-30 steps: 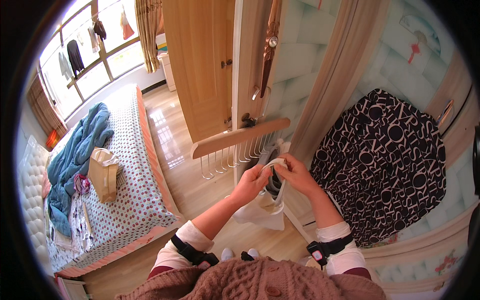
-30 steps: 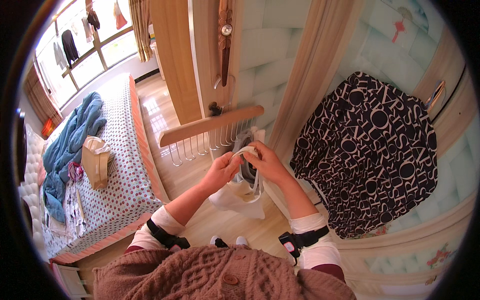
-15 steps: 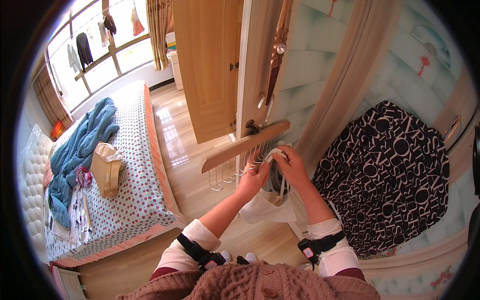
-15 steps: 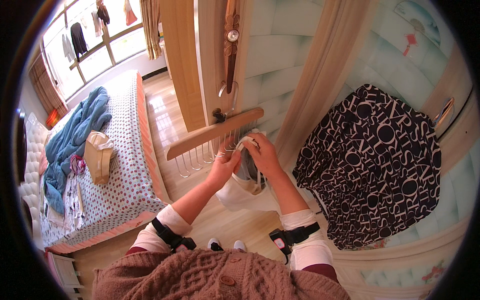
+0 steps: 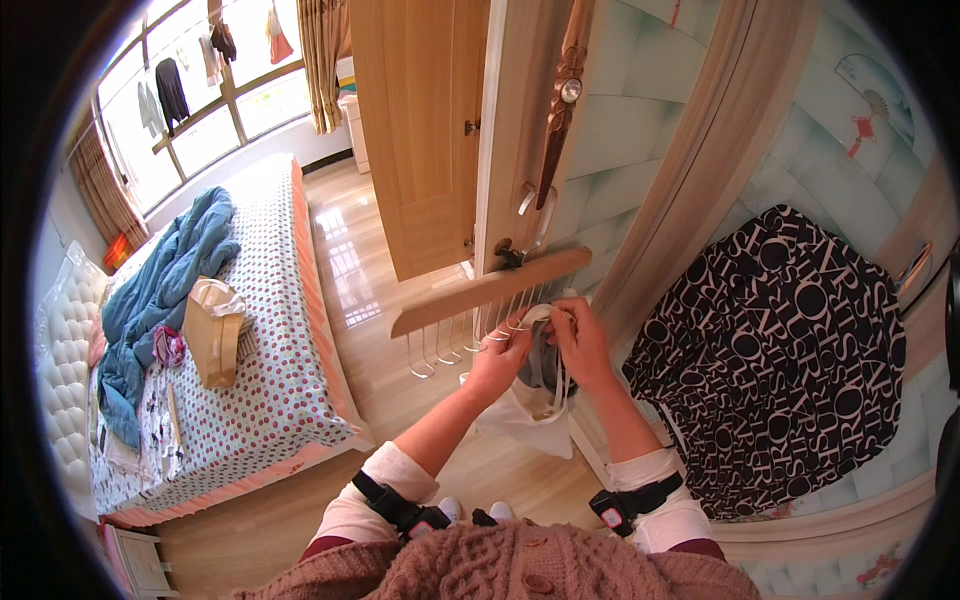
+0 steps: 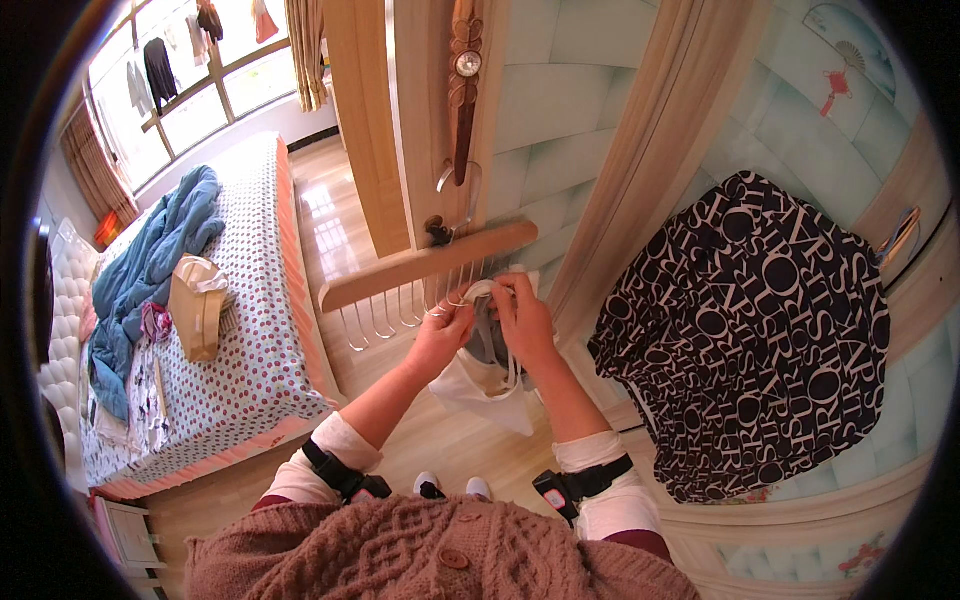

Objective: The person takes several pieces of clothing from a paper bag on the bed, including a white bra and a gray bra. They hang each item on a multi-hook hanger attached to a wardrobe door. The person also opens and closes the window briefly before returning to hang more items.

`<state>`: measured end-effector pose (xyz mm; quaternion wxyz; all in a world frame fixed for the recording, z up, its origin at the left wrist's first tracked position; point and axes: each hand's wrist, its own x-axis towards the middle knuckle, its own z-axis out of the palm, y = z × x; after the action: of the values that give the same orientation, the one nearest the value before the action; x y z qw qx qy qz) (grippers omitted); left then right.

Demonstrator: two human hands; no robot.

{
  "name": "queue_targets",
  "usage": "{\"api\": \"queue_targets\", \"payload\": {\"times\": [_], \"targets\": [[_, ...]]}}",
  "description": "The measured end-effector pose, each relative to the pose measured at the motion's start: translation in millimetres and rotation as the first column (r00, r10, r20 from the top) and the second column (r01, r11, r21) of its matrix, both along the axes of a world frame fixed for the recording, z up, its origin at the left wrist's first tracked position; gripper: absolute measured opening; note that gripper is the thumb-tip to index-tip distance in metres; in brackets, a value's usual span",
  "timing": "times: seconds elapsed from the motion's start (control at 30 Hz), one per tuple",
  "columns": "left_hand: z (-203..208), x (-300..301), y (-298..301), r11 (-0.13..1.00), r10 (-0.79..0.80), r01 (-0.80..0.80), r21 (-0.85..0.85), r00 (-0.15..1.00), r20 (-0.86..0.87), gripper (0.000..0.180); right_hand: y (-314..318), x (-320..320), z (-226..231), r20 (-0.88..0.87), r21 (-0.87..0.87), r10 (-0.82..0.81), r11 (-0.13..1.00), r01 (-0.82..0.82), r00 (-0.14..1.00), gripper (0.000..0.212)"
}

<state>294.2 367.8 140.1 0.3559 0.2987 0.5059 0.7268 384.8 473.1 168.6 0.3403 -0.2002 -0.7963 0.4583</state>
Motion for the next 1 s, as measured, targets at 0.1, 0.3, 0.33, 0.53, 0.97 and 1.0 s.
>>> {"api": "queue_targets", "payload": {"times": [0.1, 0.3, 0.33, 0.53, 0.97, 1.0], "targets": [[-6, 4, -2, 0.999, -0.038, 0.04, -0.025, 0.997, 0.062, 0.013, -16, 3, -16, -0.151, 0.038, -0.072, 0.996, 0.079, 0.986, 0.015], [-9, 0, -5, 0.981, -0.154, 0.14, -0.132, 0.983, -0.103, 0.022, -28, 4, -22, -0.256, 0.045, -0.164, 0.982, 0.181, 0.953, 0.011], [-8, -1, -5, 0.981, -0.169, 0.151, -0.125, 0.975, -0.148, 0.022, -28, 5, -20, -0.232, 0.041, -0.175, 0.981, 0.19, 0.957, 0.011], [-8, -2, -5, 0.953, -0.265, 0.232, -0.194, 0.95, -0.164, 0.021, -31, 7, -20, -0.23, -0.338, -0.157, 0.938, 0.072, 0.961, 0.012], [-54, -29, -23, 0.963, -0.215, 0.131, -0.234, 0.899, -0.382, 0.033, -20, 9, -43, -0.098, -0.17, -0.076, 0.984, 0.058, 0.992, 0.017], [-56, -28, -27, 0.968, -0.182, 0.097, -0.229, 0.905, -0.384, 0.036, -19, 11, -46, -0.079, -0.184, -0.06, 0.982, 0.045, 0.995, 0.017]]}}
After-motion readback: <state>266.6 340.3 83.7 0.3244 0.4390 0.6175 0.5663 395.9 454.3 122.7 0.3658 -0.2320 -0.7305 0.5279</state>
